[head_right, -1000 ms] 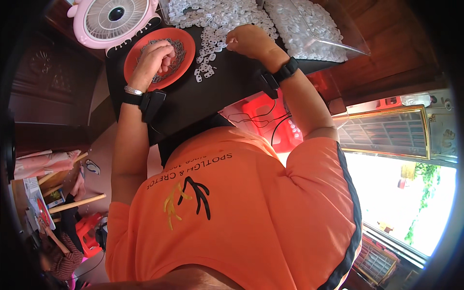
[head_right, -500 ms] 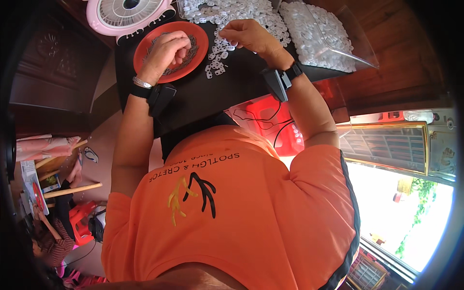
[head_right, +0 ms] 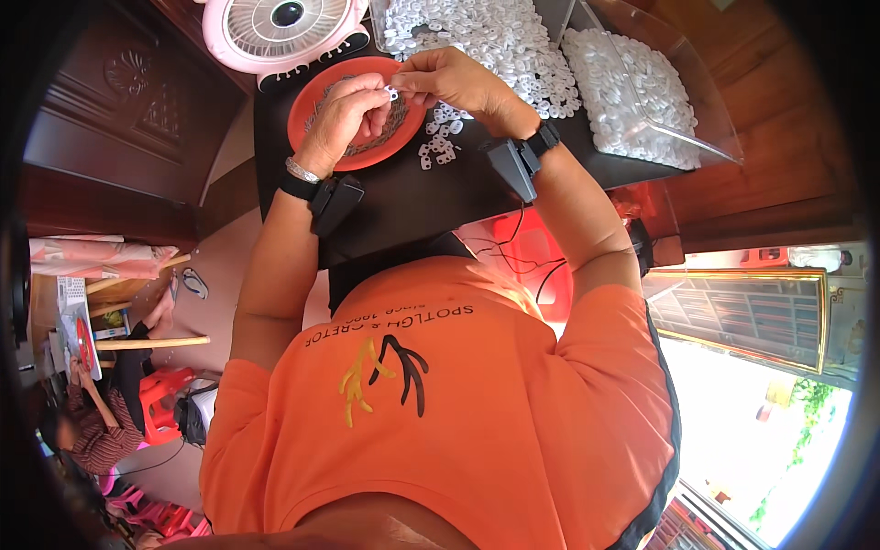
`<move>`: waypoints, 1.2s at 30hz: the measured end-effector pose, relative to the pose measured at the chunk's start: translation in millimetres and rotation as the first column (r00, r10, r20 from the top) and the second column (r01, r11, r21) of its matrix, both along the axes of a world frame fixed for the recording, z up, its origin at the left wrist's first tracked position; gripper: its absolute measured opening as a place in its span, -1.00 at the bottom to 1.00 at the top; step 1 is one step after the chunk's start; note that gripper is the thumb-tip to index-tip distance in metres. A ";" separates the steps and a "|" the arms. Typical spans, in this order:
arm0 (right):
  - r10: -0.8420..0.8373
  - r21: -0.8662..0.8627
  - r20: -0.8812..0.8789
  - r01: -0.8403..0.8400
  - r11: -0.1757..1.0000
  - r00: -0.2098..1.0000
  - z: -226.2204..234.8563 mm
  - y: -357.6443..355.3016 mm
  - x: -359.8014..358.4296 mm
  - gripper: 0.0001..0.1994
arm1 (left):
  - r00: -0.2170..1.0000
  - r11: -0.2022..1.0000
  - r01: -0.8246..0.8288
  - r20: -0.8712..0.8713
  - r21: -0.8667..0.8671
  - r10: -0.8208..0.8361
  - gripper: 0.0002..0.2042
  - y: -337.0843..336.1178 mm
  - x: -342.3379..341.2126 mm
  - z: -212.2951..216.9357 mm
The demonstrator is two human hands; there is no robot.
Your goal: Assembling small plastic components by inserting metal rings into them manually.
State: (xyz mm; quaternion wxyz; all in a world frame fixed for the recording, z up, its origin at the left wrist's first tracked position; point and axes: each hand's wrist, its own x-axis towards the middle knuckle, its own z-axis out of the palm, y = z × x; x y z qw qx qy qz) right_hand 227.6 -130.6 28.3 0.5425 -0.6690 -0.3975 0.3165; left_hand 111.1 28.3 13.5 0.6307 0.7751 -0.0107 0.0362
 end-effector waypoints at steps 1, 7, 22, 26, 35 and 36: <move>0.011 0.016 -0.013 -0.011 1.000 1.000 1.4 -0.7 0.5 -0.80 | 1.000 1.000 0.001 0.029 -0.017 -0.001 -0.74 0.8 -0.5 0.1; 0.103 0.192 0.031 -0.107 0.975 0.994 2.8 6.0 -0.4 -0.86 | 0.999 0.970 0.023 -0.024 -0.242 -0.029 -0.78 6.7 -0.8 -2.6; -0.093 0.140 0.572 0.015 0.990 0.815 -6.4 39.3 7.9 -0.72 | 0.983 0.924 -0.181 -0.022 -0.338 0.184 -0.75 14.4 4.0 -4.6; -0.121 0.166 0.533 0.037 0.985 0.837 -10.3 42.5 1.2 -0.75 | 0.980 0.966 -0.189 0.031 -0.177 0.198 -0.80 16.8 3.7 -4.1; -0.099 0.175 0.774 -0.061 0.983 0.626 -18.2 41.4 3.7 -0.86 | 0.948 0.940 -0.286 0.090 -0.184 0.306 -0.80 21.7 3.4 -4.5; -0.097 0.175 0.773 -0.063 0.983 0.627 -18.8 41.3 2.5 -0.86 | 0.940 0.933 -0.314 0.082 -0.179 0.332 -0.80 23.4 2.7 -4.5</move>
